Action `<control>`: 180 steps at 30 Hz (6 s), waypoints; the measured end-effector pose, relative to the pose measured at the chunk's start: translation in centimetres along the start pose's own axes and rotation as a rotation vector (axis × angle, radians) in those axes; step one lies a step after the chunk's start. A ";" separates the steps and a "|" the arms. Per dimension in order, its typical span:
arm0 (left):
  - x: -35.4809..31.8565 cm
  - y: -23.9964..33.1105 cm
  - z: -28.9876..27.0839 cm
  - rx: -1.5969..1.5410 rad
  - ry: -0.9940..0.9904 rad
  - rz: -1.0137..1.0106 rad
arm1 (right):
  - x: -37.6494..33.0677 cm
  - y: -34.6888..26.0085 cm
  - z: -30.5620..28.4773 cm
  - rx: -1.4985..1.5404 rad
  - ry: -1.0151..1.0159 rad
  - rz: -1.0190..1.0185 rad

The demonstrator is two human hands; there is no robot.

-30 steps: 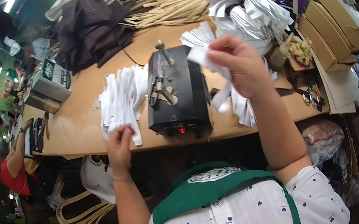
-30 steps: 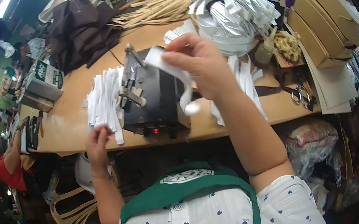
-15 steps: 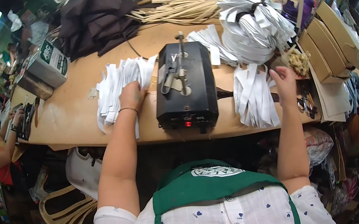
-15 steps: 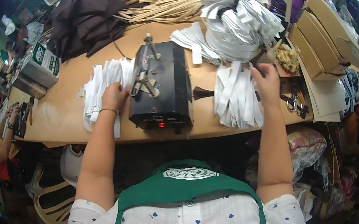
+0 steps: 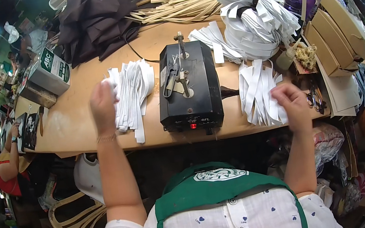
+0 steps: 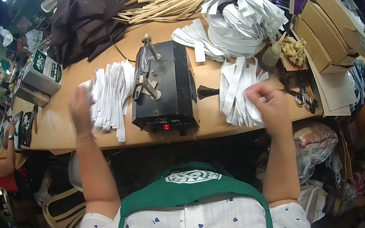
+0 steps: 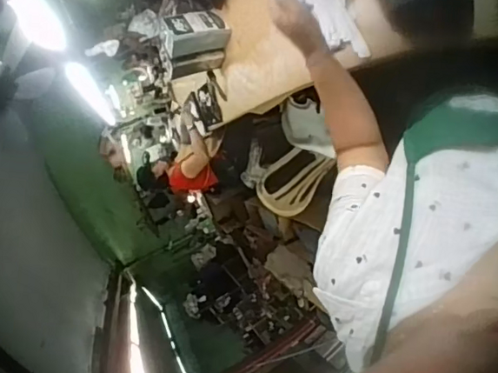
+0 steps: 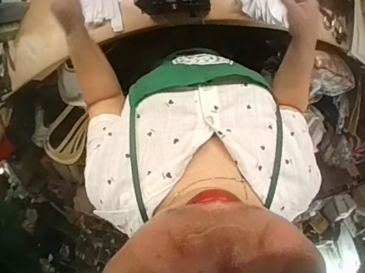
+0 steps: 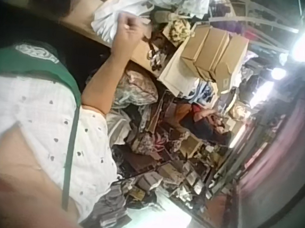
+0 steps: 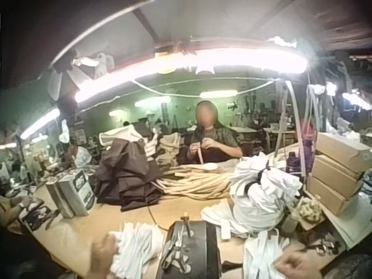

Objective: The person picks up strips of white fabric one at a time, aligns them on a small benchtop machine to process them, and stacks the completed pieces on the workspace.

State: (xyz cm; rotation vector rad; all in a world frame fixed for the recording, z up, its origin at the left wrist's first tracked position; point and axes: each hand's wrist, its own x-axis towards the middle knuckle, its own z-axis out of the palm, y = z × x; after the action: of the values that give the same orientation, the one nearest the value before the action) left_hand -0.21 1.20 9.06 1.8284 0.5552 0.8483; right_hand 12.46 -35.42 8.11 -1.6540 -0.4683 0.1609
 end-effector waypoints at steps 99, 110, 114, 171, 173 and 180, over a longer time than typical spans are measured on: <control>-15.6 6.2 21.3 -0.261 -0.697 0.128 | 0.9 -0.2 0.1 0.476 -0.162 0.294; -15.8 3.7 6.0 -0.171 -1.178 -0.330 | 9.5 -2.4 7.9 0.689 -0.487 0.367; -17.0 2.4 3.3 -0.468 -0.865 -0.630 | 11.3 -2.6 10.7 0.721 -0.568 0.328; 1.5 -6.6 2.0 -0.498 0.331 -0.036 | 10.8 -2.5 8.4 0.594 -0.452 0.269; 0.9 -6.1 0.2 -0.540 0.362 -0.018 | 11.3 -2.8 10.0 0.628 -0.490 0.282; -1.9 -0.6 -1.2 -0.620 0.372 -0.001 | 12.3 -3.9 11.5 0.618 -0.567 0.331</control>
State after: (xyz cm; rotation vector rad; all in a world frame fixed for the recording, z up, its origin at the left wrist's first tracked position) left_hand -2.36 0.78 8.26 1.1135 0.4528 1.2131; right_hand 18.45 -19.75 12.29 -1.0441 -0.4970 0.9421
